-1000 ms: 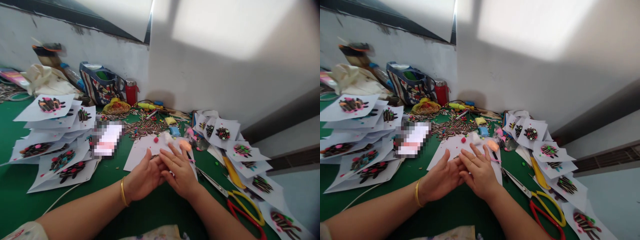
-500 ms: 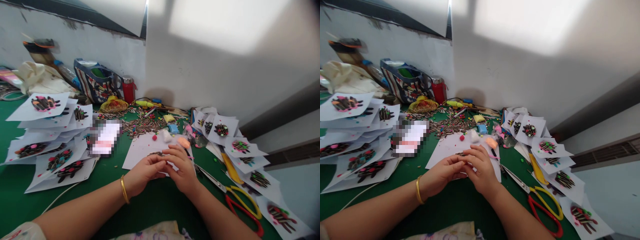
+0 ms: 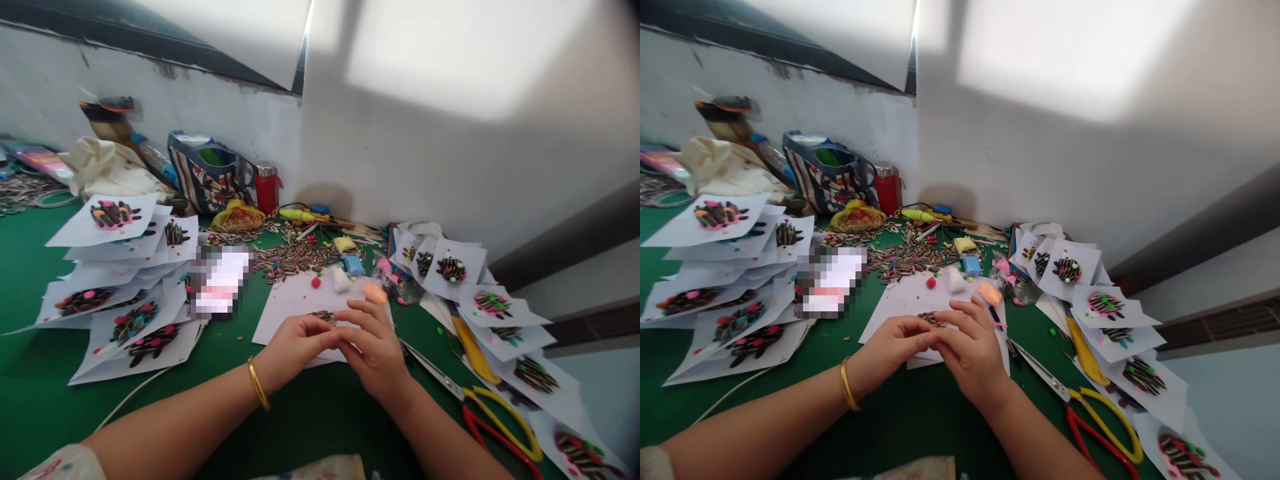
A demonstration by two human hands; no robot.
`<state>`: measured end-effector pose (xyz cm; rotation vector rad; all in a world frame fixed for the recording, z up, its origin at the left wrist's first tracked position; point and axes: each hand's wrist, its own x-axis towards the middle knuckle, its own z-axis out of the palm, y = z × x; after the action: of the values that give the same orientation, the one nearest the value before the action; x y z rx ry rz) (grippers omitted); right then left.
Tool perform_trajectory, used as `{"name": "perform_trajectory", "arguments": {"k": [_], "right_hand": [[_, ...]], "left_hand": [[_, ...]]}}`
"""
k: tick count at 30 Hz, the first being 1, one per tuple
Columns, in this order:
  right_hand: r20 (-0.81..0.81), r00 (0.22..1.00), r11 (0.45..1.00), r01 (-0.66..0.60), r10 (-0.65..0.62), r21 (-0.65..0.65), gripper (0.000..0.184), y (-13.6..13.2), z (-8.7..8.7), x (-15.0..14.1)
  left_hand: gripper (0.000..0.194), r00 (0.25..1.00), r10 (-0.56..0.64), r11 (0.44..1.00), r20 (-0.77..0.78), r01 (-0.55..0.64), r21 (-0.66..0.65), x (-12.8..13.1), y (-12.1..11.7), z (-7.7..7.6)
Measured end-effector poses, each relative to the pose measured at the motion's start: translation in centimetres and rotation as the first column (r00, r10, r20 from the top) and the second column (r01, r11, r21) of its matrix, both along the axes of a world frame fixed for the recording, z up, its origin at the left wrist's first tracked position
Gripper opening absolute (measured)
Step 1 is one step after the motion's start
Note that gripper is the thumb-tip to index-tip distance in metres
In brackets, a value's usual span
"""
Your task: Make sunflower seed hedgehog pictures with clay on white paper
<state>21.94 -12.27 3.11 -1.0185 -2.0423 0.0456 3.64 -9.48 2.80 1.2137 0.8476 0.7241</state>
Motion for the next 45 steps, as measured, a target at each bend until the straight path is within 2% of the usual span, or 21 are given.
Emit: {"name": "perform_trajectory", "arguments": {"k": [5,12,16,23,32,39,45], "right_hand": [[0.023,1.0,0.999,0.005,-0.006,0.053,0.019,0.02,0.28,0.4],[0.003,1.0,1.0,0.002,-0.002,0.011,0.02,0.12,0.23,0.41],[-0.004,1.0,1.0,-0.008,0.008,0.009,0.024,0.09,0.13,0.31],[-0.027,0.999,0.999,-0.03,0.029,-0.026,0.018,0.0,0.24,-0.03],[-0.051,0.997,0.997,-0.065,0.062,-0.05,0.026,0.08,0.09,0.28],[-0.105,0.993,0.997,-0.056,0.051,-0.049,0.02,-0.21,0.46,0.01],[-0.096,0.995,0.995,-0.03,0.022,-0.09,0.017,-0.11,0.51,-0.09]], "left_hand": [[0.028,1.0,0.028,1.0,-0.003,-0.028,-0.009,-0.12,0.16,-0.04],[0.028,1.0,-0.023,0.999,0.019,0.023,0.024,-0.11,0.09,-0.19],[0.028,1.0,0.006,1.0,0.013,-0.006,0.012,-0.05,0.07,-0.07],[0.032,1.0,0.02,1.0,0.015,-0.02,0.022,0.01,0.09,0.33],[0.028,0.991,0.025,0.997,0.128,-0.016,-0.07,0.03,0.07,0.13],[0.031,0.996,-0.005,1.0,0.085,0.007,-0.027,-0.09,0.24,-0.19],[0.028,1.0,0.01,0.998,0.01,-0.011,0.056,-0.03,0.3,0.33]]}}
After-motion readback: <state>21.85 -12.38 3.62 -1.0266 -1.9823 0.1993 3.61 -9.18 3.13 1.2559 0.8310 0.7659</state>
